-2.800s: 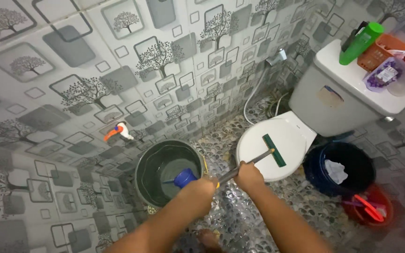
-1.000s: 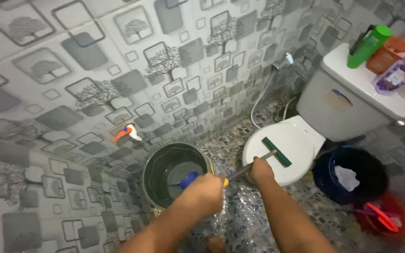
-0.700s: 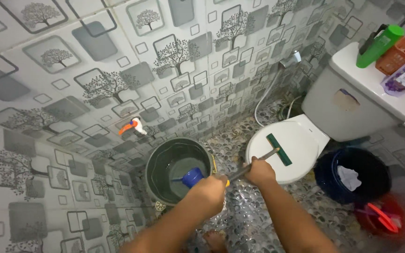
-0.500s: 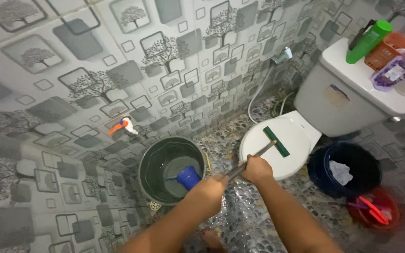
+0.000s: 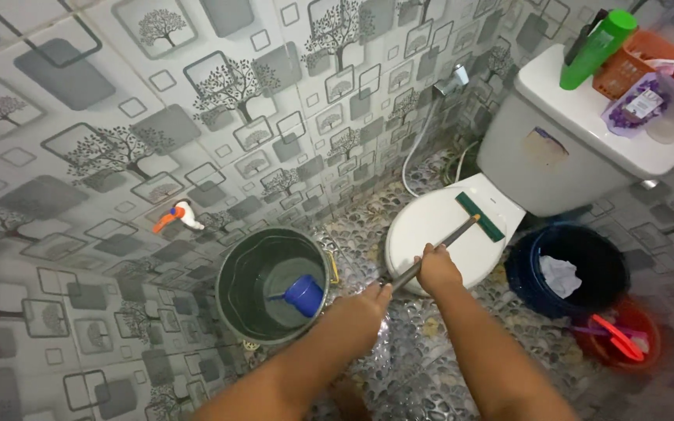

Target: Cleaning a small washing machine and a toilet using a cloth, squeegee, and brush

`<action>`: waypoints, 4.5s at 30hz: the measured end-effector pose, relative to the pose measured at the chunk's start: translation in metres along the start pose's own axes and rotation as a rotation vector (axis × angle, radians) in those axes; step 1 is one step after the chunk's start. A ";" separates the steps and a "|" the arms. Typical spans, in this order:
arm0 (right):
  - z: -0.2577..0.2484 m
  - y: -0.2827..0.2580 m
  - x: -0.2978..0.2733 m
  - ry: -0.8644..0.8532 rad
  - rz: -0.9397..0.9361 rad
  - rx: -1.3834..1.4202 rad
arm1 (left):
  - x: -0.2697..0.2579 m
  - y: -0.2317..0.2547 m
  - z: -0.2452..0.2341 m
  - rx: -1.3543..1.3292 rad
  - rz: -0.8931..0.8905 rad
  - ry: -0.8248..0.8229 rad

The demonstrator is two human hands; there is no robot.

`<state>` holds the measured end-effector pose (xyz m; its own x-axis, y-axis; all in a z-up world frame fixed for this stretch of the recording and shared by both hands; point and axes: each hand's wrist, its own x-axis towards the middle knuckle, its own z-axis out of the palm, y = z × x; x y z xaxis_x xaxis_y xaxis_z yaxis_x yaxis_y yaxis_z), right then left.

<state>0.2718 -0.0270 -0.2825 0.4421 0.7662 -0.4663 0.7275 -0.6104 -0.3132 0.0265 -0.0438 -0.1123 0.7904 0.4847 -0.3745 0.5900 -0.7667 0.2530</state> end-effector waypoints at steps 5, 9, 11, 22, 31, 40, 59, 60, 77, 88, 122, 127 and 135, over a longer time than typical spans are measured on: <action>0.016 0.010 0.015 0.013 -0.088 -0.056 | 0.008 -0.010 0.020 -0.082 -0.016 -0.010; 0.014 -0.006 0.007 -0.097 0.011 -0.068 | -0.020 -0.004 -0.022 -0.279 -0.083 -0.059; 0.022 -0.010 0.008 -0.095 0.005 -0.075 | -0.013 -0.024 0.016 -0.265 0.007 0.038; 0.043 -0.061 -0.035 -0.152 -0.039 -0.126 | -0.080 -0.053 -0.006 -0.247 0.061 0.146; 0.050 -0.118 -0.087 -0.219 -0.005 -0.130 | -0.123 -0.074 -0.026 -0.315 -0.129 -0.254; 0.089 -0.155 -0.119 -0.311 -0.013 -0.198 | -0.192 -0.070 -0.077 -0.232 -0.251 -0.433; 0.062 -0.108 -0.083 -0.222 0.066 -0.169 | -0.114 -0.077 -0.006 -0.219 -0.046 -0.226; 0.062 -0.098 -0.072 -0.213 0.059 -0.144 | -0.101 -0.077 0.002 -0.184 -0.053 -0.253; 0.010 -0.017 -0.004 -0.094 0.027 -0.065 | -0.007 -0.025 -0.021 -0.275 -0.001 -0.121; 0.036 -0.026 -0.008 -0.126 0.005 -0.115 | -0.029 -0.052 0.009 -0.235 0.183 0.107; 0.090 -0.060 -0.072 -0.011 -0.143 -0.004 | -0.145 -0.046 -0.046 -0.275 0.057 -0.116; 0.062 -0.047 -0.077 -0.007 -0.085 0.012 | -0.119 -0.037 -0.023 -0.250 0.176 0.023; 0.034 -0.022 -0.048 -0.036 -0.057 0.050 | -0.067 -0.022 -0.027 -0.249 0.071 -0.154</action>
<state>0.2163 -0.0573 -0.2813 0.3809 0.7928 -0.4758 0.7234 -0.5760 -0.3806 -0.0344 -0.0481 -0.0685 0.8078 0.3496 -0.4745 0.5718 -0.6603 0.4869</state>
